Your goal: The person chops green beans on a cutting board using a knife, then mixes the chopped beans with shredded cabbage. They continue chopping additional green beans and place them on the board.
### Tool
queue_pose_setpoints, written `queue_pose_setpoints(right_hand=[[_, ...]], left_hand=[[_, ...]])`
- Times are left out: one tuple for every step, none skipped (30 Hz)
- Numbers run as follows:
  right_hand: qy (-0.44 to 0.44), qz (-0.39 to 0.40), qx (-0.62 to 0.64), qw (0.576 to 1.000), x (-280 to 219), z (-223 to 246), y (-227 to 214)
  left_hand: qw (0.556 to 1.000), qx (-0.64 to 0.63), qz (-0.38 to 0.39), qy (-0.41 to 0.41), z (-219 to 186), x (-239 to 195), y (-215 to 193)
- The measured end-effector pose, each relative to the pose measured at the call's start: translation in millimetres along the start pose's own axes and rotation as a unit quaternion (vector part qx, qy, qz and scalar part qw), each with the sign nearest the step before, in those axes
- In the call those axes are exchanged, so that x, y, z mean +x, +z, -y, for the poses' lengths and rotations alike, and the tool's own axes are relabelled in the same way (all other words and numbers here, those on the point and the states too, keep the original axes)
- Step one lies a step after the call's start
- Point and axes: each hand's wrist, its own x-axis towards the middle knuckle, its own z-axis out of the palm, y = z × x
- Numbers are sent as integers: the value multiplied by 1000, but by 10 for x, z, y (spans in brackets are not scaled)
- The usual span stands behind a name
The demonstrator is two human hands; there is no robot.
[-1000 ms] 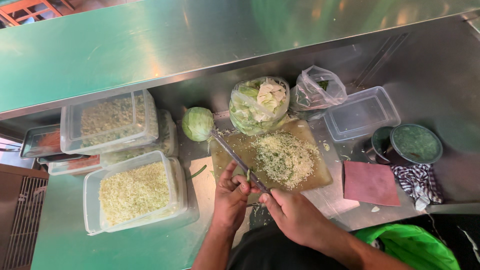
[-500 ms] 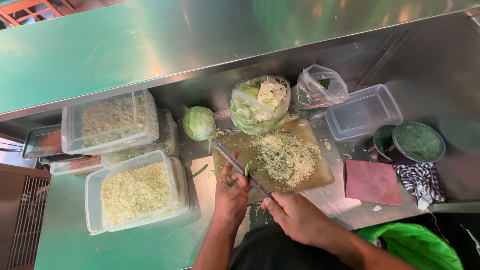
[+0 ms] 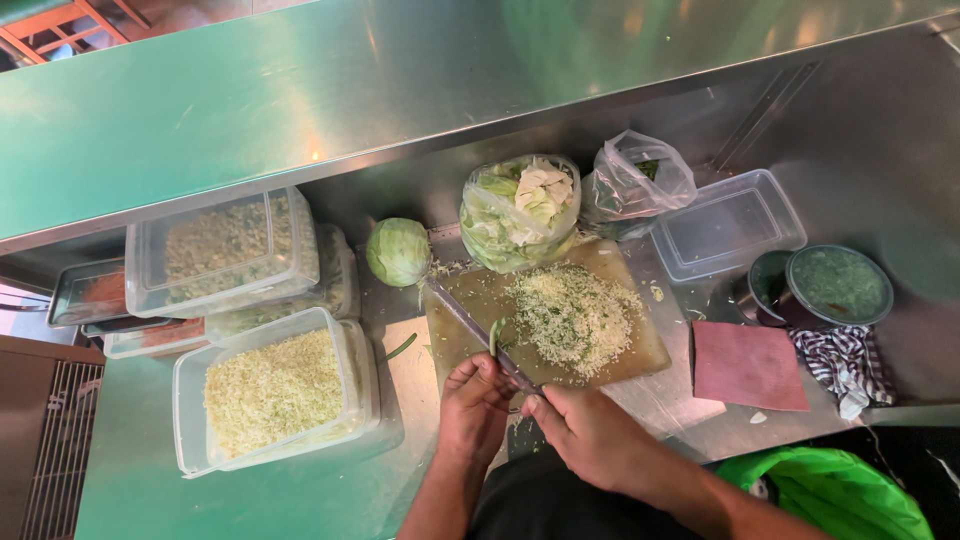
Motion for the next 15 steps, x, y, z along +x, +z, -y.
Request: queue_pose_setpoints(right_hand=[[16, 5, -10, 1000, 2, -2, -4], [32, 11, -20, 999, 3, -5, -8], [17, 9, -20, 1000, 2, -8, -8], [3, 7, -20, 1000, 1, -8, -3], [-11, 5, -19, 1000, -1, -9, 1], [24, 22, 21, 999, -2, -9, 2], [59, 39, 61, 996, 1, -7, -2], [93, 55, 100, 989, 17, -1, -19], [100, 35, 122, 987, 39, 10, -40], [106, 14, 144, 984, 70, 25, -71], [112, -7, 165, 980, 105, 42, -97], [99, -31, 185, 977, 141, 51, -136], [85, -55, 204, 974, 182, 56, -180], [72, -79, 223, 969, 229, 62, -207], [67, -87, 246, 963, 271, 60, -243]], left_hand=[[1000, -2, 1, 2, 1, 6, 1], [1000, -5, 1, 4, 5, 9, 4], [1000, -7, 2, 7, 7, 12, 8], [1000, -8, -2, 8, 8, 11, 11], [1000, -9, -7, 9, 9, 9, 14], [1000, -9, -10, 10, 12, 9, 19], [999, 10, -17, 28, 16, 4, 26], [998, 28, -21, 48, 17, 11, 37], [996, 47, -26, 68, 16, 12, 52], [994, 78, -33, 72, 15, 10, 69], [990, 108, -39, 76, 13, -3, 87], [986, 139, -47, 78, 16, -29, 105], [980, 178, -47, 79, 18, -54, 124], [972, 218, -48, 79, 16, -86, 143], [962, 257, -49, 79, 10, -111, 167]])
